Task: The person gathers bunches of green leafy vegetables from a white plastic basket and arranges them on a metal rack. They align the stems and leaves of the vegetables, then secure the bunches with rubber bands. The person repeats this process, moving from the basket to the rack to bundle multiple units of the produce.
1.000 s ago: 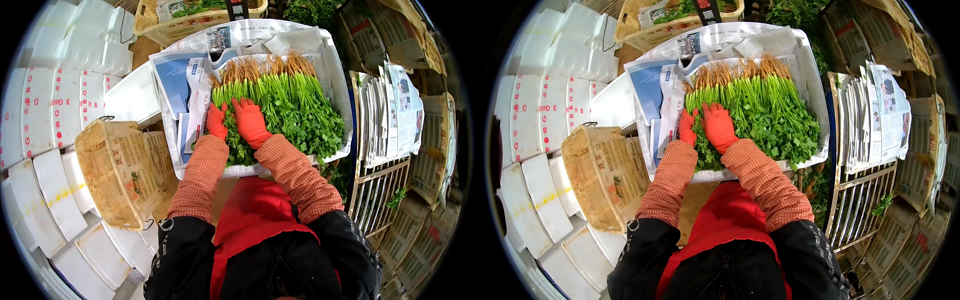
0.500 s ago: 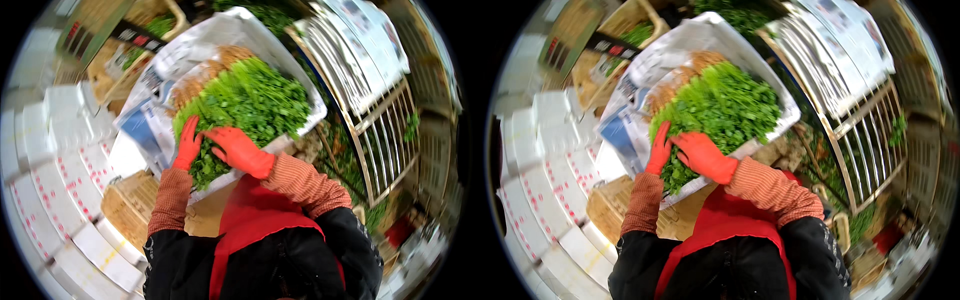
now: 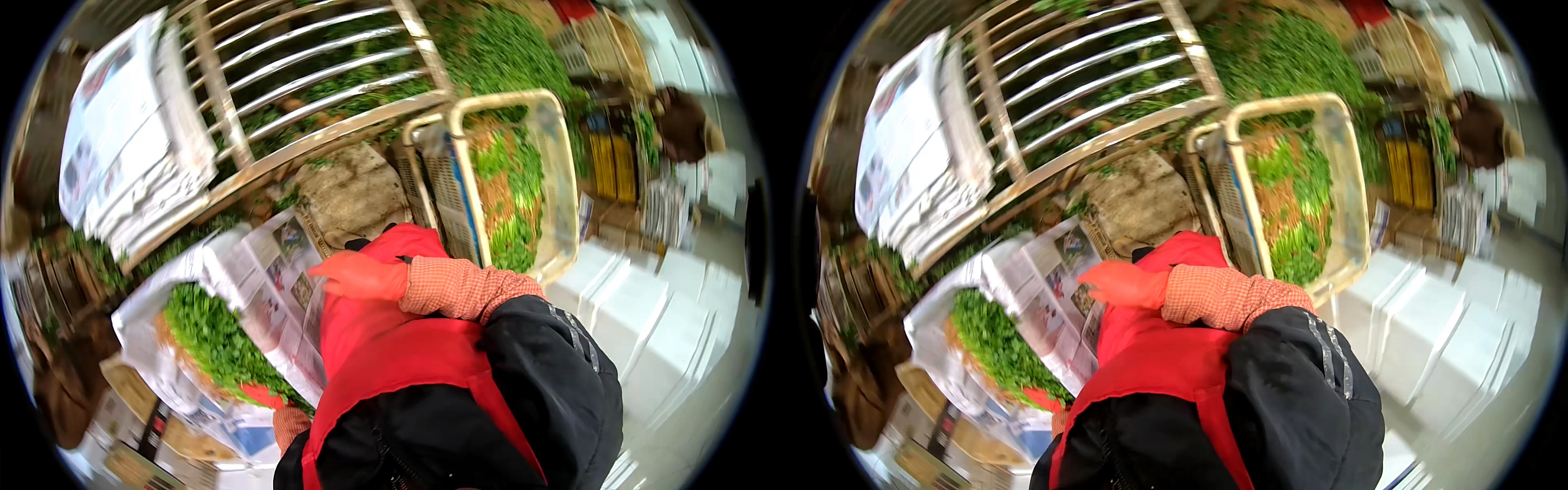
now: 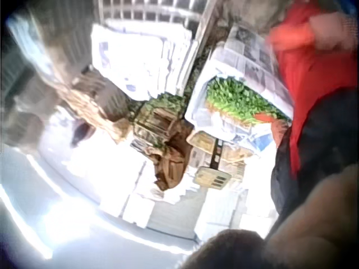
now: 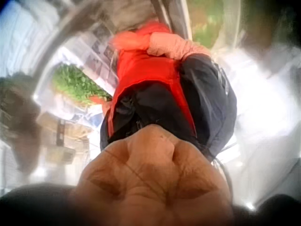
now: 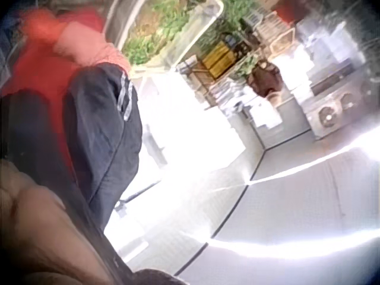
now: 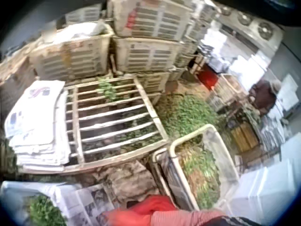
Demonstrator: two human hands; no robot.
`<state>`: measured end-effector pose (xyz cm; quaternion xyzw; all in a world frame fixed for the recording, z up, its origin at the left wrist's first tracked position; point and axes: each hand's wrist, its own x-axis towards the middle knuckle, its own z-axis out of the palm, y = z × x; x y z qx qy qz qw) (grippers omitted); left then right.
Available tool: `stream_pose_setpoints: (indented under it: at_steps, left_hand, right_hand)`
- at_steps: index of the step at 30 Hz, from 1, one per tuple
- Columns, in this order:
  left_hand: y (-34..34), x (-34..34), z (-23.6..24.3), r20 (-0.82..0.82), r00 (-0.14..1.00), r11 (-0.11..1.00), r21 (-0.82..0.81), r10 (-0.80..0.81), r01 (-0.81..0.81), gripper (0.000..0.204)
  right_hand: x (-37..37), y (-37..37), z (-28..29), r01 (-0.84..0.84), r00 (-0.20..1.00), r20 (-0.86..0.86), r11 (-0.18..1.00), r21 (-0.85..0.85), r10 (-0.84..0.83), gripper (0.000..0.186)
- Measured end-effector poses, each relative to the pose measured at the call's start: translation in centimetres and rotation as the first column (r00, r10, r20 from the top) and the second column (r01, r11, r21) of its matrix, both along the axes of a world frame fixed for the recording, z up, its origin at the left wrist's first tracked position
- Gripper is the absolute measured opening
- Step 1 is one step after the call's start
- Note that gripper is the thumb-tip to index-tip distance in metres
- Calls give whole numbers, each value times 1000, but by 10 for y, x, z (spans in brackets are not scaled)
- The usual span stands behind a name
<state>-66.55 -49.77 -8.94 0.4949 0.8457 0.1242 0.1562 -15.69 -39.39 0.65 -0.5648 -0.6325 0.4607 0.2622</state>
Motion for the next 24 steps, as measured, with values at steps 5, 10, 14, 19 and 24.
stream_pose_setpoints:
  at_steps: [5,10,14,19,24]
  left_hand:
    - [48,-48,33,93,944,906,-263,-317,330,52]
    - [143,-34,153,-227,900,728,-672,-372,131,38]
    - [203,147,185,-454,798,917,-239,-396,319,35]
    - [178,470,147,288,685,695,-81,-670,714,27]
    - [65,667,81,476,-243,-178,176,-845,968,25]
  right_hand:
    - [135,-64,16,676,732,-82,736,-37,-676,31]
    - [227,-238,-63,958,103,29,91,-272,-994,30]
    - [248,-393,-135,953,212,589,32,-301,-779,41]
    - [288,-411,-164,968,144,591,-12,-251,-794,54]
    - [341,-386,-220,973,151,768,229,-5,-622,62]
